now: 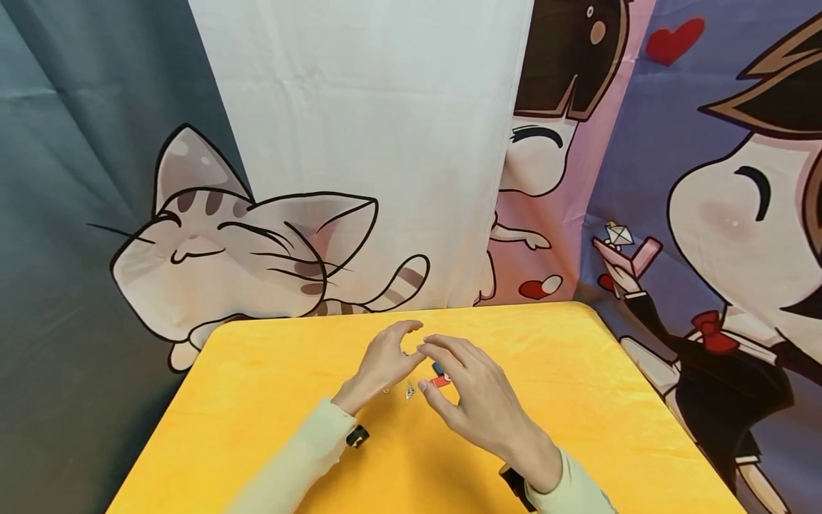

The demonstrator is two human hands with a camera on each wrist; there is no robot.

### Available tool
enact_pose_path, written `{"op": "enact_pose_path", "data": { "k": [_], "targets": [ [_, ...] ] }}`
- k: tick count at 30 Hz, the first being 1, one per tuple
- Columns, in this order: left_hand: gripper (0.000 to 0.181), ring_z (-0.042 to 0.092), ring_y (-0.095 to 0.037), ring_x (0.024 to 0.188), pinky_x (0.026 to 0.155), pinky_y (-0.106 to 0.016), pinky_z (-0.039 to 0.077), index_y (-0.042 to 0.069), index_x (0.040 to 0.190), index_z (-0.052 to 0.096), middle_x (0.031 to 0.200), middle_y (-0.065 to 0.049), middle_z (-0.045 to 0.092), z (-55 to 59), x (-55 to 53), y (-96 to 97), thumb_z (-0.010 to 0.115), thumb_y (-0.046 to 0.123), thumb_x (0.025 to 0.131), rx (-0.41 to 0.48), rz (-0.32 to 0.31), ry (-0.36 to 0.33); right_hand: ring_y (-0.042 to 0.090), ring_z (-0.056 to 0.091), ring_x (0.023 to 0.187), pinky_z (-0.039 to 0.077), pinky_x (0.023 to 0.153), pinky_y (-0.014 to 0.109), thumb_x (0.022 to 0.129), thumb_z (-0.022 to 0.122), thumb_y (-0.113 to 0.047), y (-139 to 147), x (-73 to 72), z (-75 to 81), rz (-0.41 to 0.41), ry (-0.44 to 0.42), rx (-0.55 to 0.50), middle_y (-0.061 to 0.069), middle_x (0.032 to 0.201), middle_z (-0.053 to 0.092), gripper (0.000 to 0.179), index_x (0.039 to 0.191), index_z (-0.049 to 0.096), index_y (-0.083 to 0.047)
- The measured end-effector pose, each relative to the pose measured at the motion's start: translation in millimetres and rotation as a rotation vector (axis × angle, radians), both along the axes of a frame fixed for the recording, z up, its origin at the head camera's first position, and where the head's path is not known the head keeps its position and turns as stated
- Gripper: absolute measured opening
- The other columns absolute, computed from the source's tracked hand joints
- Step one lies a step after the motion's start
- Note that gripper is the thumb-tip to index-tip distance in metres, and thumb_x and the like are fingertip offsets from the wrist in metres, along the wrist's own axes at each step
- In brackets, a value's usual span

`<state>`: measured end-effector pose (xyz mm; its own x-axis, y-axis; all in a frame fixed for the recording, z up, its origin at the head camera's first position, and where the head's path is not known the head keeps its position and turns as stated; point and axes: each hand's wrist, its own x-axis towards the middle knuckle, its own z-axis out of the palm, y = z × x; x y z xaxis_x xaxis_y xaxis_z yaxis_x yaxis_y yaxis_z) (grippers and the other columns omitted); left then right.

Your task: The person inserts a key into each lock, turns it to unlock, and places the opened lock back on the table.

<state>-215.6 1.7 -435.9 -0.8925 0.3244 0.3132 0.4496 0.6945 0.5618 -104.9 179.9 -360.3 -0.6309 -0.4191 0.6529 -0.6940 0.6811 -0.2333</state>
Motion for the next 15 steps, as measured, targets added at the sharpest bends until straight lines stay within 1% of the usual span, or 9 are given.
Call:
{"op": "enact_pose_path", "data": {
  "k": [4,6,11,15],
  "targets": [
    [0.051,0.059,-0.022,0.122,0.097,-0.044,0.052,0.016,0.134,0.058,0.132,-0.002,0.063,16.1,12.0,-13.2,0.061,0.048,0.093,-0.015,-0.009,0.088,0.019,0.060,0.118,0.054,0.095,0.042,0.086,0.075,-0.027,-1.2,-1.9,2.1,0.001,-0.005,-0.005,0.001,0.131,0.061,0.047,0.129,0.062,-0.014],
    [0.050,0.059,-0.023,0.123,0.098,-0.045,0.052,0.016,0.133,0.058,0.133,-0.003,0.062,22.1,17.0,-19.7,0.062,0.046,0.093,-0.017,-0.009,0.123,0.019,0.060,0.119,0.053,0.096,0.042,0.086,0.075,-0.027,-1.6,-3.1,2.3,0.000,-0.006,-0.007,0.001,0.131,0.061,0.046,0.128,0.062,-0.014],
    [0.052,0.056,-0.025,0.127,0.102,-0.049,0.048,0.017,0.135,0.057,0.136,-0.003,0.060,32.4,27.3,-35.2,0.064,0.045,0.091,-0.016,0.001,0.174,0.019,0.060,0.119,0.053,0.097,0.041,0.088,0.073,-0.026,-1.7,-7.1,1.4,-0.002,-0.019,-0.014,0.001,0.131,0.061,0.044,0.129,0.061,-0.014],
    [0.053,0.054,-0.023,0.129,0.104,-0.050,0.046,0.018,0.135,0.057,0.137,-0.002,0.059,38.0,34.3,-46.7,0.065,0.046,0.091,-0.020,0.011,0.205,0.019,0.060,0.120,0.053,0.096,0.043,0.089,0.072,-0.025,-2.2,-10.2,0.4,-0.006,-0.027,-0.015,0.001,0.132,0.060,0.044,0.129,0.061,-0.014]
  ]
}}
